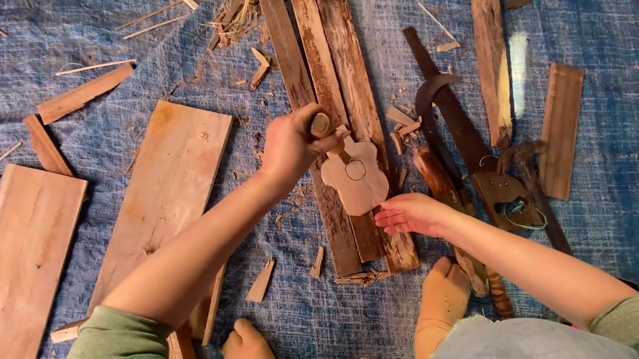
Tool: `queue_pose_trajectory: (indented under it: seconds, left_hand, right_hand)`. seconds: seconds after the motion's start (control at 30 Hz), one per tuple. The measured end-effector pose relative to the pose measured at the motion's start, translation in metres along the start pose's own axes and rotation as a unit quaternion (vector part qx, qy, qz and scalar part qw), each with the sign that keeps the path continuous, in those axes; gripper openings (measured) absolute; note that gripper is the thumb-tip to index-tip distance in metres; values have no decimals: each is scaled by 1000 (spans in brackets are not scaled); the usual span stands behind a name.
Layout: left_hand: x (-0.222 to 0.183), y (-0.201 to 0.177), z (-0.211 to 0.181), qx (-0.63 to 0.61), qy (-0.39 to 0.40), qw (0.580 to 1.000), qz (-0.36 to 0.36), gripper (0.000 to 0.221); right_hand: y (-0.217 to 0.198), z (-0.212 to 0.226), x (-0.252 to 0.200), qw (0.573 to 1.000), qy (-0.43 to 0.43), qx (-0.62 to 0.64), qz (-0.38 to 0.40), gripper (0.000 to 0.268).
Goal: Using a chisel and a wooden mallet to carve and shape a small decorative wood piece while sitting on the floor.
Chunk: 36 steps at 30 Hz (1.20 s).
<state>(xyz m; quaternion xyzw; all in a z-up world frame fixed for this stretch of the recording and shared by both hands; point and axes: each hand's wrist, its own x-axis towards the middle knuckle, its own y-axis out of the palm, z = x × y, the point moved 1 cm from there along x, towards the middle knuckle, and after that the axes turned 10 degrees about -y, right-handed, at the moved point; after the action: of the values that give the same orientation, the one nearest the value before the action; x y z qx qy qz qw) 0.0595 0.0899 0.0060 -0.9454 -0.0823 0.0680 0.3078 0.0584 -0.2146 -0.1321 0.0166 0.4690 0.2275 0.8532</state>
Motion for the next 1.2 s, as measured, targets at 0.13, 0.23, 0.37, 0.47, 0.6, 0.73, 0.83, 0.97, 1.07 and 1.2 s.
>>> queue_pose_trajectory:
  seconds: [0.13, 0.23, 0.37, 0.47, 0.6, 0.73, 0.83, 0.97, 1.07, 1.2]
  left_hand:
    - [-7, -1, 19, -36, -7, 999, -8, 30]
    - [-16, -6, 15, -64, 27, 998, -2, 32]
    - [-24, -10, 17, -90, 19, 995, -22, 33]
    - [-23, -8, 18, -104, 26, 994, -26, 33]
    - [-25, -7, 18, -125, 35, 991, -29, 34]
    - [-18, -4, 27, -121, 61, 991, -17, 32]
    - [-17, 0, 29, -111, 72, 991, -26, 32]
    - [-14, -1, 30, -112, 89, 990, -13, 33]
    - [-13, -3, 30, -111, 99, 989, -3, 33]
    - [-10, -5, 29, -110, 107, 988, 8, 32]
  right_hand:
    - [-1, -4, 3, 1000, -3, 3, 0, 45]
    - [-6, -4, 4, 1000, 1, 1, -4, 46]
    - [-10, -9, 11, 1000, -5, 8, -4, 44]
    - [-10, -7, 11, 1000, -5, 5, -6, 44]
    - [-9, -8, 8, 1000, -4, -4, -6, 44]
    - [-9, -4, 6, 1000, -7, -4, -5, 45]
    - [-8, -4, 3, 1000, -6, -1, -7, 44]
    - [-8, -4, 3, 1000, -10, -5, -2, 47]
    - [-7, -3, 2, 1000, -13, -6, -3, 47]
    - [-7, -3, 3, 1000, -14, -6, -7, 45]
